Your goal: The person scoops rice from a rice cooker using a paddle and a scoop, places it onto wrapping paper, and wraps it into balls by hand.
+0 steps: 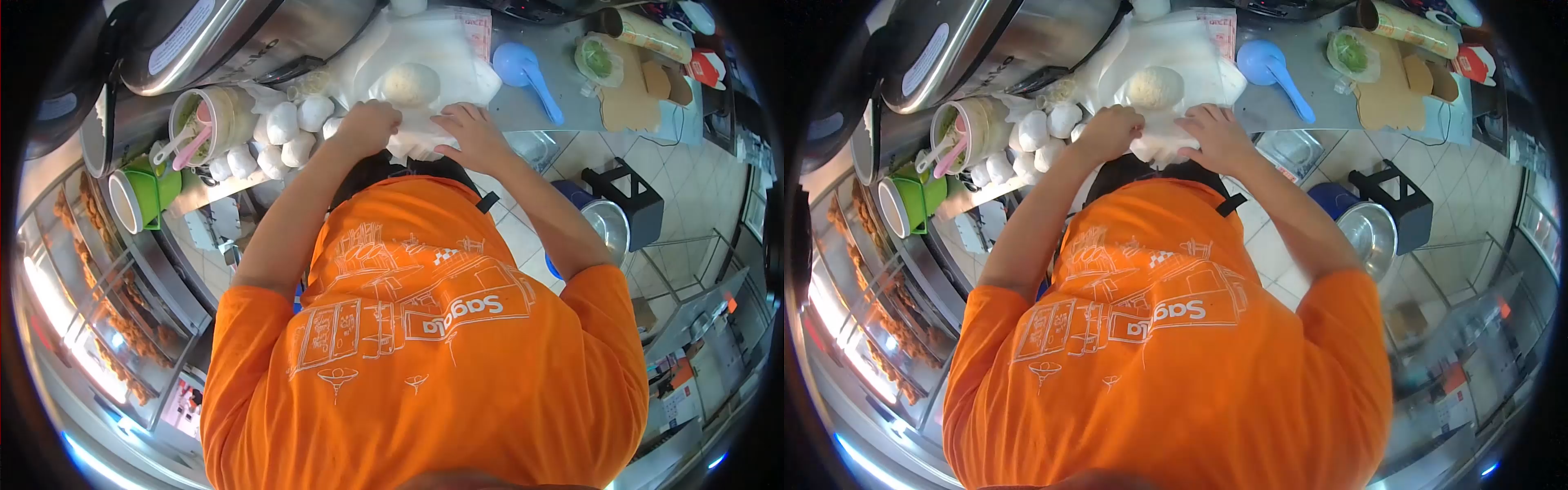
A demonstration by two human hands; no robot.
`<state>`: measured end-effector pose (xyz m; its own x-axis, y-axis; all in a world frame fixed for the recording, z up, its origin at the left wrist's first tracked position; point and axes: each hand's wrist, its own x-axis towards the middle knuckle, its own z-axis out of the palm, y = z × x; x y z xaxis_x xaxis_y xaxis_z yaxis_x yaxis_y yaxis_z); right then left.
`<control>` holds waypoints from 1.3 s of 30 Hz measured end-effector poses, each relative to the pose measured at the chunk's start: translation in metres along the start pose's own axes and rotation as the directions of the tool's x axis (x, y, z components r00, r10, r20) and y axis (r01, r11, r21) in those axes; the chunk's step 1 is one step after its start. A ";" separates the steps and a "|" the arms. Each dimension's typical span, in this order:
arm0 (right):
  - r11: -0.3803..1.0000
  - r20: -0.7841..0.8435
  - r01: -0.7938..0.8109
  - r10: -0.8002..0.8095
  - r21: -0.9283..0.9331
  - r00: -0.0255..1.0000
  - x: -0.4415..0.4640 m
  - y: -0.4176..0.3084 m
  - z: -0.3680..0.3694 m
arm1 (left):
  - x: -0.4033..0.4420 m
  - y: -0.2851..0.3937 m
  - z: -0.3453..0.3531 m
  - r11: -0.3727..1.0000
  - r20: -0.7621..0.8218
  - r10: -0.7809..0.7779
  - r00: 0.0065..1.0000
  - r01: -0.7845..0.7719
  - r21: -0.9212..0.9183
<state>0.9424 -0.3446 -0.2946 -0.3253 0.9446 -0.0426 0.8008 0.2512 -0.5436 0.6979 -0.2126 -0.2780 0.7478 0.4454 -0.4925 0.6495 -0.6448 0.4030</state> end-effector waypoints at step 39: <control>0.964 -0.169 0.251 -0.262 -0.084 0.950 -0.048 0.043 -0.020 | -0.028 0.011 0.028 0.942 -0.396 0.301 0.867 -0.335 -0.017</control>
<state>1.0024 -0.3751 -0.2990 -0.4338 0.8674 0.2439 0.7329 0.4971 -0.4645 0.6800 -0.2497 -0.2818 0.8990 0.4380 -0.0002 0.3637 -0.7461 0.5578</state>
